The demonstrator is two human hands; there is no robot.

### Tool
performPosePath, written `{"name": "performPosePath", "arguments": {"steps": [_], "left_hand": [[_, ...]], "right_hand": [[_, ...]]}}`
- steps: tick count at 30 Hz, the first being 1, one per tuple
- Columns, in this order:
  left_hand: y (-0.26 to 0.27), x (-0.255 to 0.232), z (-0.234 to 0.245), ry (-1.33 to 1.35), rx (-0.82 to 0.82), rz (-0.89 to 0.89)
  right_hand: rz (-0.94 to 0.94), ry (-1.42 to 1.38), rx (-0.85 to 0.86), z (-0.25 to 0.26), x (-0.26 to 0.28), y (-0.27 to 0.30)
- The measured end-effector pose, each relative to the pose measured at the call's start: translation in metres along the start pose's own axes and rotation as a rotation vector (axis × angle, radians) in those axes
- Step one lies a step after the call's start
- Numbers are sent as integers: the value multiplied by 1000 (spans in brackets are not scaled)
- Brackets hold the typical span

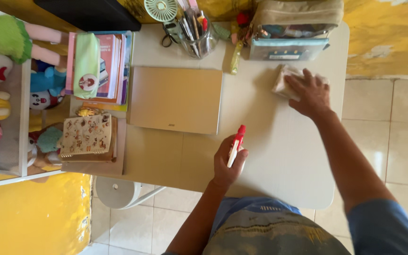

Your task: The person cleans a desk and various objects by hand with a cloth and a spray bottle. They move a laptop, a pencil case, and a notebook to wipe both the desk surface and the individual items.

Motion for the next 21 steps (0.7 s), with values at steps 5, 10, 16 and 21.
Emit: {"name": "performPosePath", "arguments": {"steps": [5, 10, 16, 21], "left_hand": [[-2, 3, -4, -9, 88, 34], [-6, -1, -9, -97, 141, 2], [-3, -2, -8, -148, 108, -52], [13, 17, -1, -177, 92, 141]], "right_hand": [[-119, 76, 503, -38, 34, 30], [32, -123, 527, -18, 119, 144], [-140, -341, 141, 14, 54, 160], [-507, -97, 250, -3, -43, 97]]}}
Point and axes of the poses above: each hand's wrist, its own y-axis away from the middle knuckle, its own z-axis out of the back of the hand, x = y × z, the point moved 7 cm from there along -y, towards the middle knuckle, and after that the axes turned 3 degrees about x, right-handed, at the moved point
